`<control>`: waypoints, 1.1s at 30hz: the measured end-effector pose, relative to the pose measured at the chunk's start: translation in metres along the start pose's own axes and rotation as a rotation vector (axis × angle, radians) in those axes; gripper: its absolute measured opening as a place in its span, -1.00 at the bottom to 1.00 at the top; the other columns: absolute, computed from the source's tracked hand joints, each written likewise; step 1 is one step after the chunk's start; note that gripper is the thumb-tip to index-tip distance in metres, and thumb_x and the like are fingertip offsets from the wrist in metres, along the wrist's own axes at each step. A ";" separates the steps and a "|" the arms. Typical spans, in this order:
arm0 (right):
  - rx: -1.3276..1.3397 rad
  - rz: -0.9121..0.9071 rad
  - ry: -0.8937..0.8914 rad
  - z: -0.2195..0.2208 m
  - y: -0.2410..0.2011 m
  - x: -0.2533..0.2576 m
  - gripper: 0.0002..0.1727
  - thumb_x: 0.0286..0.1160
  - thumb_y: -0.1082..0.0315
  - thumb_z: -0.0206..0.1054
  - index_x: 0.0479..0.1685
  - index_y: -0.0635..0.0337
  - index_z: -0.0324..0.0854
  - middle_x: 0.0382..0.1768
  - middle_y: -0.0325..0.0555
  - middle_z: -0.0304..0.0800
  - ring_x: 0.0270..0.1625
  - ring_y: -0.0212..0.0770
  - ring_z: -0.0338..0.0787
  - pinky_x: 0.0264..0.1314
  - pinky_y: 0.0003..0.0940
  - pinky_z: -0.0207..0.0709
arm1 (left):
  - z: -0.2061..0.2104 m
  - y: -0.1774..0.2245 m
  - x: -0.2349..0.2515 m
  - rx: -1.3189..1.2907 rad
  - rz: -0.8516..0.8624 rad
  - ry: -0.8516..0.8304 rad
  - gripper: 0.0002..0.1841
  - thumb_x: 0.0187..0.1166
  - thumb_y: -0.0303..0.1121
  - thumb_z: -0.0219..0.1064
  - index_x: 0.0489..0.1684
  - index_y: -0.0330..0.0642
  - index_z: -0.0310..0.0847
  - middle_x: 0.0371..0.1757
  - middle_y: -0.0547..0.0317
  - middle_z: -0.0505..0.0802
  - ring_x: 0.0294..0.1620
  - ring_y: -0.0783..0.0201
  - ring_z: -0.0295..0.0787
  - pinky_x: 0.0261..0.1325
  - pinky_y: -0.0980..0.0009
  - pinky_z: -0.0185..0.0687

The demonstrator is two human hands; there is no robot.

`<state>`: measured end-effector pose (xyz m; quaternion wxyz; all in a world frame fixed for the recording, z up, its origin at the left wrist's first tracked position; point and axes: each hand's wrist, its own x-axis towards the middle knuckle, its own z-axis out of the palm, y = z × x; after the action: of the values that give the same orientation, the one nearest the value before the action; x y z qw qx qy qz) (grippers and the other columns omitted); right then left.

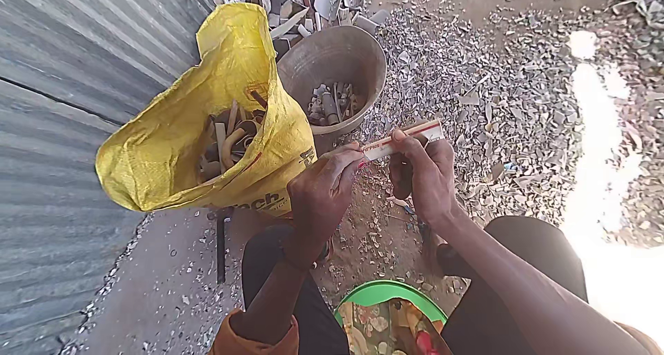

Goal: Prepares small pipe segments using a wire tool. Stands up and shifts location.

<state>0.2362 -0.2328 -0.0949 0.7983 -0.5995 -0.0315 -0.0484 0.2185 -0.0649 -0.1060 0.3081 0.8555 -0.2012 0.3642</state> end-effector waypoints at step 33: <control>0.310 0.511 0.123 0.000 -0.006 0.003 -0.81 0.66 0.25 0.36 -0.25 0.14 0.54 -0.74 -0.23 0.43 -0.81 -0.41 0.42 -0.74 -0.56 0.45 | 0.004 0.005 -0.002 -0.478 -0.339 -0.059 -0.83 0.44 -0.56 0.50 -0.07 -0.33 0.88 0.07 0.08 0.95 0.12 0.36 0.91 0.17 0.48 0.84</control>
<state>0.2385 -0.2348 -0.0888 0.8669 -0.4551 0.1617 0.1232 0.2170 -0.0708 -0.1076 0.5515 0.7902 -0.1444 0.2249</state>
